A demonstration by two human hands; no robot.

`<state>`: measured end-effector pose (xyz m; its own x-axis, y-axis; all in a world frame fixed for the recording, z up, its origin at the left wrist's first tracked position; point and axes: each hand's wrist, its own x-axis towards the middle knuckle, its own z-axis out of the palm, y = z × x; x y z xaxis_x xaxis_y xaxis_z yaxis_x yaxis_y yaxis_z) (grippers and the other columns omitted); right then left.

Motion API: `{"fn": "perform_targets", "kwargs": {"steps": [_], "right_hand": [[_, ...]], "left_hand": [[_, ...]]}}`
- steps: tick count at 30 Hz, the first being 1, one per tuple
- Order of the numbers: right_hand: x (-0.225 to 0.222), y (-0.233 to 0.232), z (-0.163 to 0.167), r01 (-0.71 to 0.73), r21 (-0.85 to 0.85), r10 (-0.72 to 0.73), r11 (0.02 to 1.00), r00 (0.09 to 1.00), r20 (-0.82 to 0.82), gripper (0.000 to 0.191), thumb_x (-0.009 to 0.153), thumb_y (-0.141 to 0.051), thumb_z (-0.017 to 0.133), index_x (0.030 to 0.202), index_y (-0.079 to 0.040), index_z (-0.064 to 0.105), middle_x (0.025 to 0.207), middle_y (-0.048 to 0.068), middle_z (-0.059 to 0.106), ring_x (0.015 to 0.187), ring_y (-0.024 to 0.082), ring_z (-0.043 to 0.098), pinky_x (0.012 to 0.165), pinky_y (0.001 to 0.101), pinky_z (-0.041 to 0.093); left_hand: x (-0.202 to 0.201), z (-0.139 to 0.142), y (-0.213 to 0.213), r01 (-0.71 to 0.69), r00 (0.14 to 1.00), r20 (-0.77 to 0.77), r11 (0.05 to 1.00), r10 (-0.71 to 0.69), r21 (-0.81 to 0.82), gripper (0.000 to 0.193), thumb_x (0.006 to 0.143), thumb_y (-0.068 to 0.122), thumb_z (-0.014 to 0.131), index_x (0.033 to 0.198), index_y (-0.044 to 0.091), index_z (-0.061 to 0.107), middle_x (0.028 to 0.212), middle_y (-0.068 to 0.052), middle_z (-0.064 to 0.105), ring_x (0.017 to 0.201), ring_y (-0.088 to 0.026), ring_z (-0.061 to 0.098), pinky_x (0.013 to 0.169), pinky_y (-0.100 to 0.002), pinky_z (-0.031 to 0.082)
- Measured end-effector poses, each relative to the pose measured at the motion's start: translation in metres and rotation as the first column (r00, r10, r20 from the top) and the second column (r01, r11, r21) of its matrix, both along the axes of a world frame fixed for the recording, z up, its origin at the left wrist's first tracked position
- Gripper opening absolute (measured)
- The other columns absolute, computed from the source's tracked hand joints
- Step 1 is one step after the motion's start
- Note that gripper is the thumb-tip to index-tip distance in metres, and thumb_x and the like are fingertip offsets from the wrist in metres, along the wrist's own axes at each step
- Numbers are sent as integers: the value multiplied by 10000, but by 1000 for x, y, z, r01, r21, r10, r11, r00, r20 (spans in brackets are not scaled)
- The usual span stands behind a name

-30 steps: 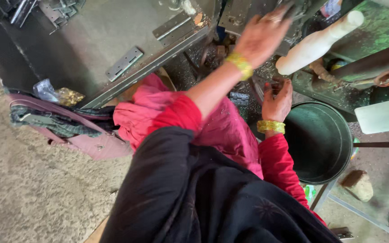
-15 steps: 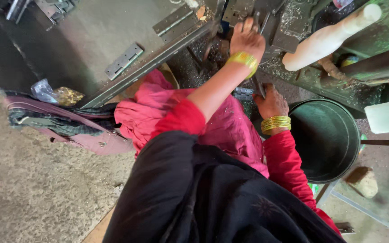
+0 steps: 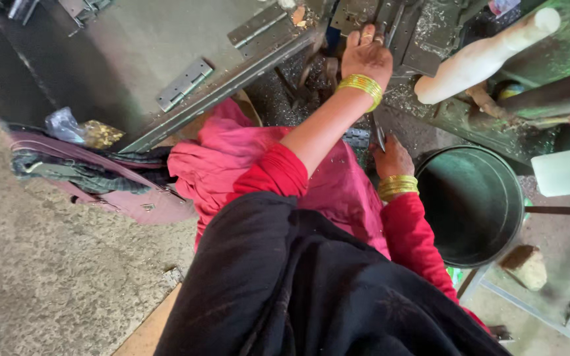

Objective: The person repeatedly grinds metal hinges on a bench grinder, holding each hinge with one hand and using a tool in the other hand to assist. The person moves the hinges across the grinding wheel and places them back on the table after each pass.

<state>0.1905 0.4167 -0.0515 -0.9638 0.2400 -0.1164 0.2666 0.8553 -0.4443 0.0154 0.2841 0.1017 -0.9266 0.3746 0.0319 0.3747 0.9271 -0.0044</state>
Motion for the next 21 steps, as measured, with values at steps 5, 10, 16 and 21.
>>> {"fn": "perform_targets", "kwargs": {"steps": [5,10,16,21], "right_hand": [[14,-22,-14,13,-246,-43,969,992,-120,334,937,-329,599,1130,-56,610,930,274,701,872,507,677,741,581,522],[2,-1,16,4,-53,-1,999,999,54,325,938,-346,640,1077,-53,614,930,271,706,891,502,680,758,582,523],[-5,-6,8,-4,-57,4,998,1000,-4,331,940,-344,648,1089,-51,612,961,273,703,918,505,673,772,582,520],[8,-16,-8,17,-112,-13,994,999,32,336,941,-343,655,1099,-50,610,987,275,700,941,507,668,784,583,517]], "left_hand": [[0,5,-5,68,992,112,995,-60,-69,325,917,195,571,1216,147,691,1426,-63,578,1423,-241,394,1093,-452,322],[-13,7,2,60,993,109,997,-54,-56,291,965,175,489,1077,158,756,1438,-70,580,1441,-216,370,1139,-471,292],[-27,-5,14,-23,995,-89,983,40,180,296,980,162,478,1005,148,773,1343,-92,655,1301,-231,500,1107,-401,344],[-31,-10,15,-121,966,-172,924,194,364,293,853,190,494,829,161,785,1367,-70,611,1212,-262,503,1026,-335,370]]}}
